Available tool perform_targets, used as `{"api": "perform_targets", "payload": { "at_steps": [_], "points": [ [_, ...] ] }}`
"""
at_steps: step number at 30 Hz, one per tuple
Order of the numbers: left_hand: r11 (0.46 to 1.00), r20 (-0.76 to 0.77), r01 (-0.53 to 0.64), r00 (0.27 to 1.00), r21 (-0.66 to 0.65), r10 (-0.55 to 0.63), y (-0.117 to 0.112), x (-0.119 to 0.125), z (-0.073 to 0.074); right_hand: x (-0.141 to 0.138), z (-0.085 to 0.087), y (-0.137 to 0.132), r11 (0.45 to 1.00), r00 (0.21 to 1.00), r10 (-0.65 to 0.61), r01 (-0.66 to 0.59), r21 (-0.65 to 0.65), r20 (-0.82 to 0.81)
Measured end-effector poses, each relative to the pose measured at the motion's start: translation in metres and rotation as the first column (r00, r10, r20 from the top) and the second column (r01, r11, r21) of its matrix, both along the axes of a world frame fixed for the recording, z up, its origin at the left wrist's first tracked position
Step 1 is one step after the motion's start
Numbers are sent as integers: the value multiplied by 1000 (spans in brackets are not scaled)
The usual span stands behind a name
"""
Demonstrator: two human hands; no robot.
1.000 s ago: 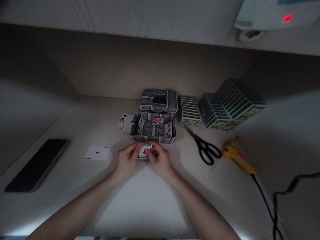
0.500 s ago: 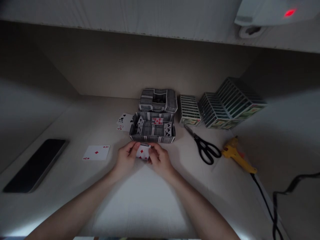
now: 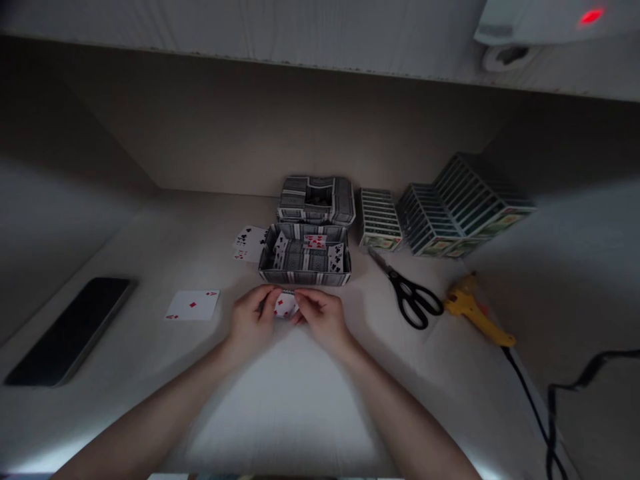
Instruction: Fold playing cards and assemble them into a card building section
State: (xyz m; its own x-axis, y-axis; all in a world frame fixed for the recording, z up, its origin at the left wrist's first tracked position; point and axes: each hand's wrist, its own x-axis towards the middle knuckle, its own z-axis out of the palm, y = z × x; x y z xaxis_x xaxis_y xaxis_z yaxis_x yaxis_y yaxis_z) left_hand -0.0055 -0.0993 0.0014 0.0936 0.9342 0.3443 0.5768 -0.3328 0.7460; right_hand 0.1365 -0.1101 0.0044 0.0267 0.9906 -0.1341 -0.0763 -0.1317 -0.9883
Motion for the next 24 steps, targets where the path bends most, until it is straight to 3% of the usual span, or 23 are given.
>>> {"api": "perform_targets", "payload": {
  "at_steps": [8,15,20,24],
  "points": [
    [999,-34,21,999,29,-20,-2,0,1,-3,1,0,998,997,-67,67,-15,26],
    [999,6,5,1000,-53,-5,-1,2,4,1,4,0,999,1000,-30,30,-11,-9],
    [995,50,-28,998,-97,33,2,1,8,4,8,1,992,989,121,-119,30,-87],
    [992,40,11,999,-128,-6,2,1,7,2,6,4,998,997,65,-64,23,-50]
  ]
}}
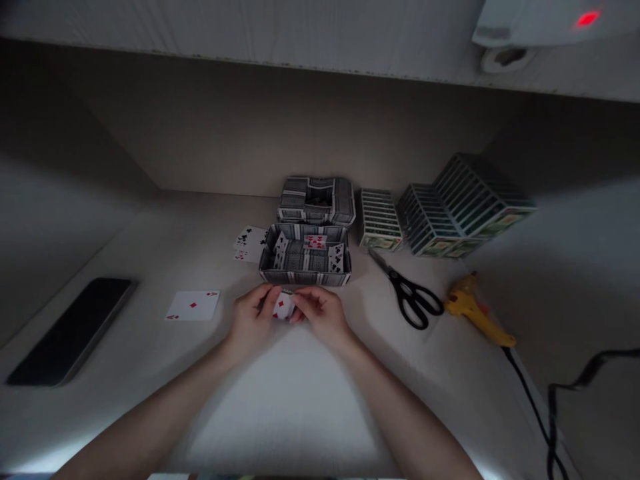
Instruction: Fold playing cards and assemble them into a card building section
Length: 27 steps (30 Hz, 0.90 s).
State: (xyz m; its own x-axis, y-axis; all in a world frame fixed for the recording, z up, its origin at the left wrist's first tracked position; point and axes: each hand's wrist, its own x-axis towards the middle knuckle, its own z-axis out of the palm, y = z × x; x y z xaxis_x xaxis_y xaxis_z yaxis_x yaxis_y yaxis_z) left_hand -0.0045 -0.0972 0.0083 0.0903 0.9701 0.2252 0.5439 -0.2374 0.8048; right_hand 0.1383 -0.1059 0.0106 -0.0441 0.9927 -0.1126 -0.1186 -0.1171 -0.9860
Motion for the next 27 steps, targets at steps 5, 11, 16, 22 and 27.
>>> {"api": "perform_targets", "payload": {
  "at_steps": [5,11,16,22,27],
  "points": [
    [998,53,47,998,-39,-45,-2,2,-3,0,-3,2,998,997,-66,65,21,52],
    [996,83,56,995,-71,-50,-2,2,-7,0,-4,4,992,989,-125,124,18,77],
    [996,-43,93,995,-14,-94,-2,1,-12,-1,-5,4,991,991,-129,130,-38,15],
    [992,-6,123,992,20,-123,-1,0,-10,3,-4,7,993,995,-95,93,-75,-18],
    [993,50,117,992,-28,-115,-4,-1,-2,4,-6,8,996,997,-78,79,-45,7]
  ]
}}
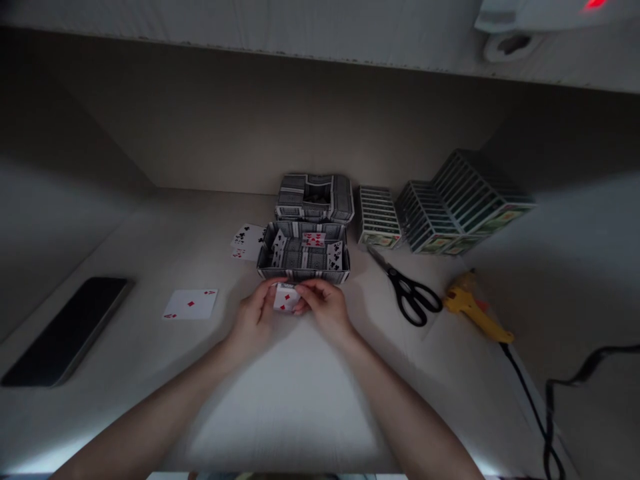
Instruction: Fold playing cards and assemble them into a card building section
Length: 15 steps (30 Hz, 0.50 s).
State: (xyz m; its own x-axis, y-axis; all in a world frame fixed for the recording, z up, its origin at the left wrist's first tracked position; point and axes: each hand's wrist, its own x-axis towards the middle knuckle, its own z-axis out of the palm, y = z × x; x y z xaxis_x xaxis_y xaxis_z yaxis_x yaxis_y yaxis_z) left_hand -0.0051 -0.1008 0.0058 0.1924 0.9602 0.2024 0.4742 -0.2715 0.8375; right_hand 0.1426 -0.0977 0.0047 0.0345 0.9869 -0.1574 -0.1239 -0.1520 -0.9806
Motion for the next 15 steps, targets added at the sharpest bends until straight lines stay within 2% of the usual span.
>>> {"api": "perform_targets", "payload": {
  "at_steps": [7,12,15],
  "points": [
    [999,-12,-24,1000,-26,24,-2,2,2,-4,-8,-5,991,980,-85,65,117,177],
    [995,-2,-97,995,29,97,1,3,1,-1,-9,-9,959,906,-130,12,283,402],
    [994,23,-105,994,22,104,1,3,2,0,-10,-7,959,907,-109,-11,283,407]
  ]
}}
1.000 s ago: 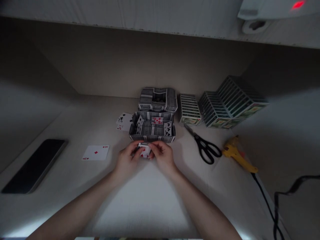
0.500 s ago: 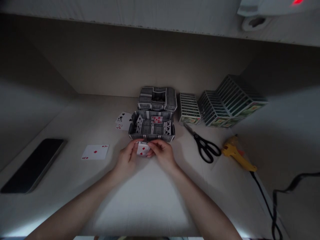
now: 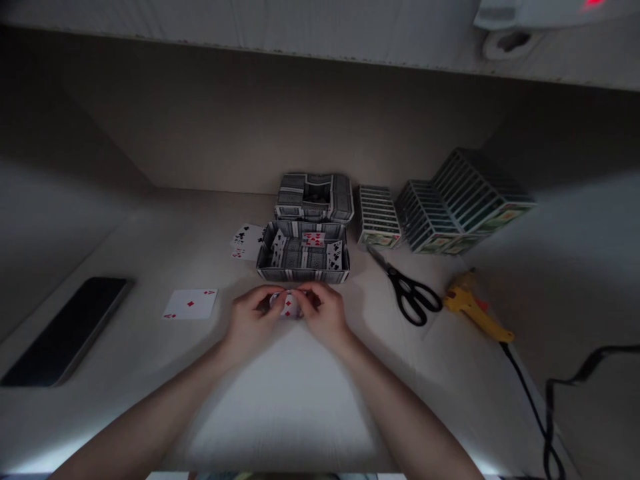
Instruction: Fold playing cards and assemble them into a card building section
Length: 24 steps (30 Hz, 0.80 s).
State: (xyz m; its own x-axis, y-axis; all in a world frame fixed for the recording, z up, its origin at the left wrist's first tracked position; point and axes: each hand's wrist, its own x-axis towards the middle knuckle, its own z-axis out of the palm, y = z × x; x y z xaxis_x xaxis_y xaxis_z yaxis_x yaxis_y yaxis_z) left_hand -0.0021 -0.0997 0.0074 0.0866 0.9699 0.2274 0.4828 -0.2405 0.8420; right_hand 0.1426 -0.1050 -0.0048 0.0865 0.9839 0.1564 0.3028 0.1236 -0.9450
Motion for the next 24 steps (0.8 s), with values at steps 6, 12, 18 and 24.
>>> {"api": "perform_targets", "payload": {
  "at_steps": [6,12,18,24],
  "points": [
    [998,0,39,999,-43,-39,-2,1,0,0,-3,3,999,999,-9,7,-51,-42],
    [996,-44,88,995,-31,-90,-3,1,-3,1,0,1,999,999,-47,47,12,4],
    [978,4,205,979,-34,-205,-5,-1,1,5,2,4,999,997,-40,39,-23,-63],
    [971,61,236,969,38,-238,-9,-2,3,10,5,8,995,981,-17,-2,-100,-192]
  ]
}}
